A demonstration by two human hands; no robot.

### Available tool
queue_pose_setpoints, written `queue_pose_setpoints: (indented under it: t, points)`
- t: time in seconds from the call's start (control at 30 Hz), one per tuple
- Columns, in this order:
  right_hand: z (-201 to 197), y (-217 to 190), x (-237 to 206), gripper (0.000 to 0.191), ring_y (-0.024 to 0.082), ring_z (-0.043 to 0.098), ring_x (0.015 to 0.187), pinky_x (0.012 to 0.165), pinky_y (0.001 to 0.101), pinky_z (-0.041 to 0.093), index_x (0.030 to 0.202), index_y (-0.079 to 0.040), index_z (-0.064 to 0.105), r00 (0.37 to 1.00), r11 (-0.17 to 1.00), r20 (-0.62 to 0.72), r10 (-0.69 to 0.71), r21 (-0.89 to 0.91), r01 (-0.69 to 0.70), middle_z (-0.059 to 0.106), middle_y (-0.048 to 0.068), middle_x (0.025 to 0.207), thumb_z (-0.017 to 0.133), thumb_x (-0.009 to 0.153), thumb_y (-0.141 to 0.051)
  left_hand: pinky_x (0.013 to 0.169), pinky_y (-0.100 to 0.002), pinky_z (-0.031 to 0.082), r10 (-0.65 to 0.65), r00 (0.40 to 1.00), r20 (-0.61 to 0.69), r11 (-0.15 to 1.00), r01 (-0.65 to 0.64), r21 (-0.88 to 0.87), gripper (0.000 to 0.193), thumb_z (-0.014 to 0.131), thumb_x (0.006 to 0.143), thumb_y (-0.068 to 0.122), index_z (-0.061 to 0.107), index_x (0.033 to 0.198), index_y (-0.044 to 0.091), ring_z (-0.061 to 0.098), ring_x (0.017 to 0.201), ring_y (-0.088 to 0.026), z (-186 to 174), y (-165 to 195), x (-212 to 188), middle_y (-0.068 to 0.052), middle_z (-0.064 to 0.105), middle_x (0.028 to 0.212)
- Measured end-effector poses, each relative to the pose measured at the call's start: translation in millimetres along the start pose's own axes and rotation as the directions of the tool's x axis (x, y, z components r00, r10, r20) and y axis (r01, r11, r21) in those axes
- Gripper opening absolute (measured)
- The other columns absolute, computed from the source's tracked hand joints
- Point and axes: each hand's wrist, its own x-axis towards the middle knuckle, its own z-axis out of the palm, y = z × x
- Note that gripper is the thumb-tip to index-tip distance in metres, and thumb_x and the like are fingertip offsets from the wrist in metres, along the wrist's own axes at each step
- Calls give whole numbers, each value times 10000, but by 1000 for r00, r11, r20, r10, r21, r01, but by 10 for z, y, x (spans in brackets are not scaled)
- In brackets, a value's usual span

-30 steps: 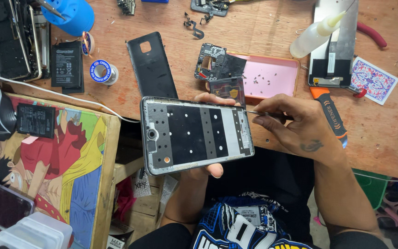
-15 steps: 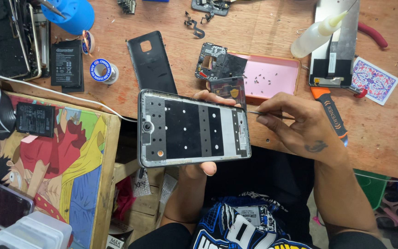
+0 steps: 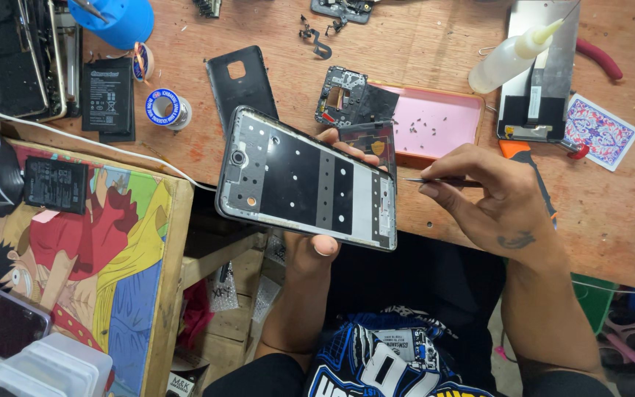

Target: The person disassembles a smartphone by removing screws and prying open the casing. They separate the screen assembly from the phone body, then use a screwdriver and a prying tool to detach internal components and the display.

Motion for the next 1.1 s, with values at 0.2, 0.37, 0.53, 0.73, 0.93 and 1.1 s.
queue_pose_setpoints:
  t: [0.2, 0.37, 0.53, 0.73, 0.93, 1.1]
  points:
    - [-8, -50, 45, 217, 155, 706, 853, 711, 264, 571, 1073, -30, 717, 994, 991, 77, -79, -102, 86, 719, 86, 997, 774, 867, 7, 1087, -467, 544, -51, 998, 36, 994, 54, -96, 1355, 951, 609, 649, 288, 1557, -57, 605, 1218, -310, 7, 5, 36, -192, 557, 1281]
    - [2, -58, 48, 246, 157, 724, 853, 683, 273, 565, 1080, -39, 724, 987, 988, 127, -98, -104, 112, 722, 79, 1007, 762, 848, 35, 1079, -444, 557, -37, 998, 46, 996, 41, -75, 1348, 926, 635, 667, 294, 1573, -67, 625, 1233, -311, -21, 6, 21, -199, 573, 1263]
    - [1, -42, 58, 338, 201, 733, 888, 727, 290, 592, 1147, -16, 709, 974, 983, 169, -154, -79, 169, 702, 124, 1042, 657, 841, 118, 1098, -467, 558, -43, 998, 50, 995, 47, -88, 1329, 937, 642, 645, 278, 1555, -61, 620, 1237, -306, -42, -11, 7, -184, 574, 1284]
    - [35, -54, 46, 310, 213, 719, 756, 631, 308, 551, 1107, -25, 728, 973, 975, 222, -54, -199, 100, 720, 127, 934, 710, 819, 86, 1064, -436, 571, -19, 999, 48, 998, 22, -66, 1300, 940, 652, 638, 313, 1558, -53, 640, 1197, -291, -44, -22, 9, -171, 593, 1254]
    - [27, -34, 63, 386, 203, 735, 824, 667, 298, 579, 1162, -40, 721, 964, 970, 238, -117, -180, 162, 695, 128, 978, 647, 817, 117, 1058, -433, 566, -44, 997, 71, 994, 51, -97, 1293, 942, 655, 633, 327, 1555, -61, 641, 1181, -292, -35, -1, 23, -177, 595, 1246]
    - [46, -49, 9, 352, 197, 718, 758, 637, 307, 559, 1166, -43, 716, 969, 974, 244, 21, -225, 36, 692, 101, 905, 758, 820, 3, 1042, -422, 561, -41, 998, 53, 994, 46, -100, 1296, 937, 668, 631, 304, 1557, -67, 632, 1177, -291, -36, 12, 19, -188, 579, 1283]
